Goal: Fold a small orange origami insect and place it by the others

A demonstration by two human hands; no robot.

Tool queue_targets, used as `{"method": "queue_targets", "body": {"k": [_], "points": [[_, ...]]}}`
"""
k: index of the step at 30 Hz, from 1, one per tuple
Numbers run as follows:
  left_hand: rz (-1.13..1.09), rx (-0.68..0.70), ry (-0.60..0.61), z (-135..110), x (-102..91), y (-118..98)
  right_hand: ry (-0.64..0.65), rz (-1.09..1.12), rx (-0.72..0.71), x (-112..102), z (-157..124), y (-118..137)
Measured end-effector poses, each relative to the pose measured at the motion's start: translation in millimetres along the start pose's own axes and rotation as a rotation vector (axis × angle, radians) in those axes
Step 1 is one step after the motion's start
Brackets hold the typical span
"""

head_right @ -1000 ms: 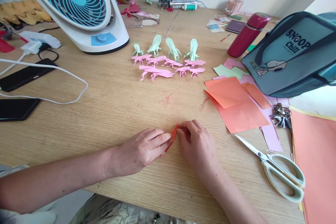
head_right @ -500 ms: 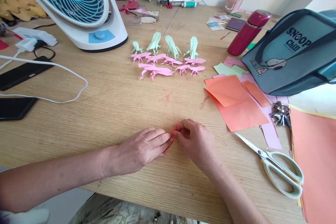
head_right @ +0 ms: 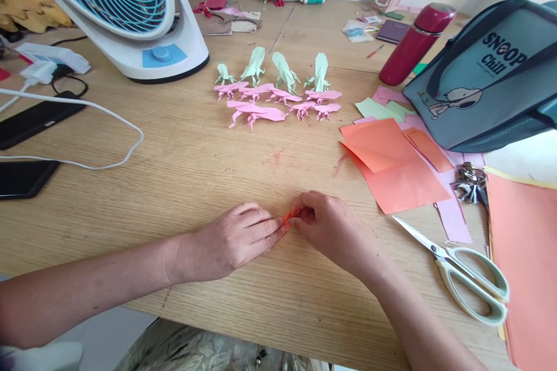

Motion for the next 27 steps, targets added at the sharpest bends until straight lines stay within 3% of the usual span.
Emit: {"method": "queue_targets", "body": {"k": [11, 27], "points": [[-0.065, 0.020, -0.024, -4, 0.0, 7, 0.361, -0.145, -0.045, -2, 30, 13], [-0.048, 0.003, 0.016, -3, 6.2, 7, 0.270, -0.397, -0.022, 1, 33, 21]]}}
Point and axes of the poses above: each hand's wrist, its own z-axis towards the middle knuckle, its own x-axis out of the palm, y = z × x, the point moved 10 cm from there along z, towards the middle knuckle, and after that the axes turned 4 degrees about x, right-handed, at the moved point
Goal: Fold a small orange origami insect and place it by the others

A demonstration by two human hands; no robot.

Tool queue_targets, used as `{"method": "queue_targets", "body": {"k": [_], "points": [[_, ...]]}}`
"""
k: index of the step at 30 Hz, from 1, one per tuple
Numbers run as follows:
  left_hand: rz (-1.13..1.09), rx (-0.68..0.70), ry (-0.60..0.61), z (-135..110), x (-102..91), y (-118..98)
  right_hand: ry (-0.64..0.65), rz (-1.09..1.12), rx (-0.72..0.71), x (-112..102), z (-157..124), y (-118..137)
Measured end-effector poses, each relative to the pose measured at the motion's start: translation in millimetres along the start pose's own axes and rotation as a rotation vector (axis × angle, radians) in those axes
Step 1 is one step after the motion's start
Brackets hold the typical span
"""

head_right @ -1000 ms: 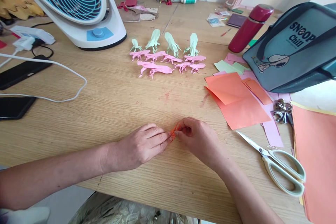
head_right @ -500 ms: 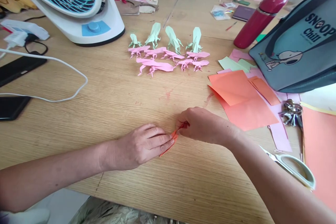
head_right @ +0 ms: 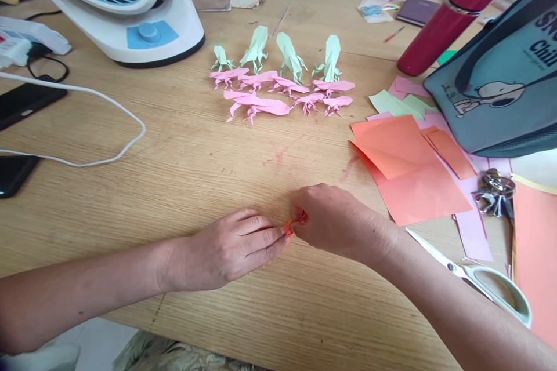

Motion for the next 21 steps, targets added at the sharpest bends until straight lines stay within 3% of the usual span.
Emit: {"method": "queue_targets", "body": {"k": [5, 13, 21], "points": [[-0.021, -0.041, 0.014, 2, 0.7, 0, -0.027, 0.065, -0.032, -2, -2, 0], [-0.012, -0.100, 0.001, 2, 3.1, -1, -0.037, 0.232, -0.273, -2, -16, 6], [0.024, -0.067, -0.042, 1, -3.0, -6, -0.106, 0.235, -0.495, -5, -27, 16]]}}
Point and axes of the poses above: each hand's wrist, its own z-axis towards the middle knuckle, its own x-axis out of the palm, y = z × x, the point moved 10 cm from there along z, towards the middle knuckle, and after that the axes turned 4 degrees about x, right-handed, at the moved point
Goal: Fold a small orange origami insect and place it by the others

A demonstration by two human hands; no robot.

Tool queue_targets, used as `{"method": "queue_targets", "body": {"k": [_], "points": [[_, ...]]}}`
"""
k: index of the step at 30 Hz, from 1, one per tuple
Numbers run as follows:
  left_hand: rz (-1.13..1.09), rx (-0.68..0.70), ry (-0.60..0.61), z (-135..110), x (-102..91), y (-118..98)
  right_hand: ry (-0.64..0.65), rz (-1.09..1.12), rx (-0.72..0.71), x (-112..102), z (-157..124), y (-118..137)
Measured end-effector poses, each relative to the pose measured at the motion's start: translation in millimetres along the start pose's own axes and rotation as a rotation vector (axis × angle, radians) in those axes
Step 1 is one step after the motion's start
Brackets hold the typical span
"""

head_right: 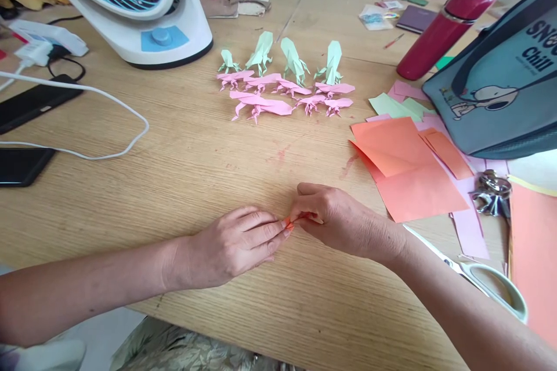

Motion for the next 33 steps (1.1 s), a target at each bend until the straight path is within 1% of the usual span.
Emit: {"method": "queue_targets", "body": {"k": [4, 9, 13, 17, 19, 23, 27, 31, 33], "points": [[-0.001, 0.000, 0.010, 1, -0.2, -1, 0.003, -0.011, -0.067, 1, -4, 2], [0.005, -0.015, 0.011, 1, 0.7, 0, 0.001, -0.072, -0.182, 1, -10, 12], [-0.001, -0.022, -0.010, 1, -0.8, 1, -0.032, -0.200, -0.256, 1, -15, 19], [-0.012, -0.019, -0.016, 2, -1.4, 1, -0.038, -0.388, -0.343, 7, -24, 29], [-0.014, -0.022, -0.026, 2, -2.3, 1, -0.069, -0.461, -0.393, 7, -30, 35], [-0.011, -0.026, -0.049, 1, -3.6, 1, -0.120, -0.540, -0.481, 7, -39, 45], [-0.001, -0.026, -0.053, -1, -3.2, 1, -0.084, -0.552, -0.498, 11, -46, 42], [0.013, -0.028, -0.054, -1, -5.1, 1, -0.043, -0.531, -0.447, 15, -52, 29], [0.029, -0.026, -0.036, 0, -5.2, 0, -0.036, -0.527, -0.425, 17, -54, 25]]}}
Point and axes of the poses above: each hand's wrist, its own z-axis towards the middle knuckle, its own x-axis out of the palm, y = z × x, the point moved 10 cm from there along z, towards the middle knuckle, and after that the axes turned 4 degrees about x, right-handed, at the moved point
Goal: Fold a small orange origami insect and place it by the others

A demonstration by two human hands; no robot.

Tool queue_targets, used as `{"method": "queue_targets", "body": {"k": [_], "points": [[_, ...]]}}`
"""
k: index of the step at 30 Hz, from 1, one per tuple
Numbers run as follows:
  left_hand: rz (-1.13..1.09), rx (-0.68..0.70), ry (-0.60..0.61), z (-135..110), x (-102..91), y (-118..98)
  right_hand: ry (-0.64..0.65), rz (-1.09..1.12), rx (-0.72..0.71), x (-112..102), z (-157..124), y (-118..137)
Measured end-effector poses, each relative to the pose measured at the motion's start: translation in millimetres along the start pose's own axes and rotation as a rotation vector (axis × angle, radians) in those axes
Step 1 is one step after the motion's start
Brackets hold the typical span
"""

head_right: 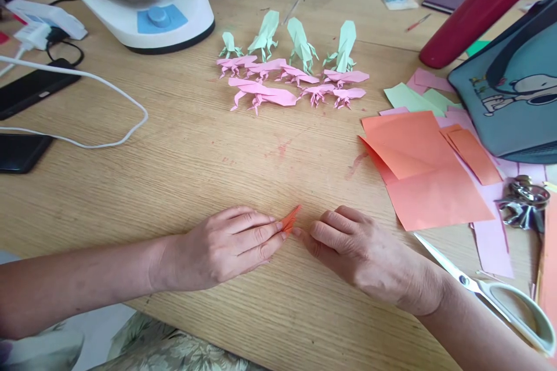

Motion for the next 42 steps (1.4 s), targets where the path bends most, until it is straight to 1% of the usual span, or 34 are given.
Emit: {"method": "queue_targets", "body": {"k": [9, 11, 17, 20, 23, 28, 30, 33, 35, 39, 42], "points": [[0.002, -0.030, 0.071, 3, 6.7, -1, 0.054, 0.033, 0.072, 7, -6, -7], [-0.003, -0.039, 0.078, 3, 8.5, -1, 0.043, 0.028, 0.082, 8, -8, -8], [-0.024, -0.097, 0.093, 1, 11.8, 4, -0.052, 0.011, 0.116, 5, -14, -8], [-0.017, -0.096, 0.086, 2, 11.4, 3, -0.077, -0.001, 0.152, 5, -17, -9], [-0.030, -0.097, 0.096, 2, 11.5, 3, -0.080, 0.001, 0.198, 4, -19, -10], [-0.085, -0.111, 0.166, 1, 15.1, 4, -0.064, 0.052, 0.316, 6, -25, -14], [-0.086, -0.107, 0.173, 0, 15.0, 4, -0.096, 0.054, 0.348, 3, -27, -12], [-0.072, -0.100, 0.187, -1, 16.7, 3, -0.149, -0.007, 0.366, -2, -24, -4], [-0.068, -0.099, 0.191, -2, 17.8, 2, -0.139, -0.040, 0.374, -1, -19, 0], [-0.072, -0.102, 0.183, -2, 18.5, 2, -0.088, -0.028, 0.377, 6, -12, 4], [-0.057, -0.099, 0.163, 2, 16.9, 4, -0.099, -0.049, 0.374, 9, -11, 8]]}}
Point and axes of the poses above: each hand's wrist, its own z-axis towards the middle knuckle, its own x-axis out of the palm, y = z × x, the point moved 10 cm from there along z, towards the middle knuckle, and after that the axes turned 4 degrees about x, right-handed, at the moved point
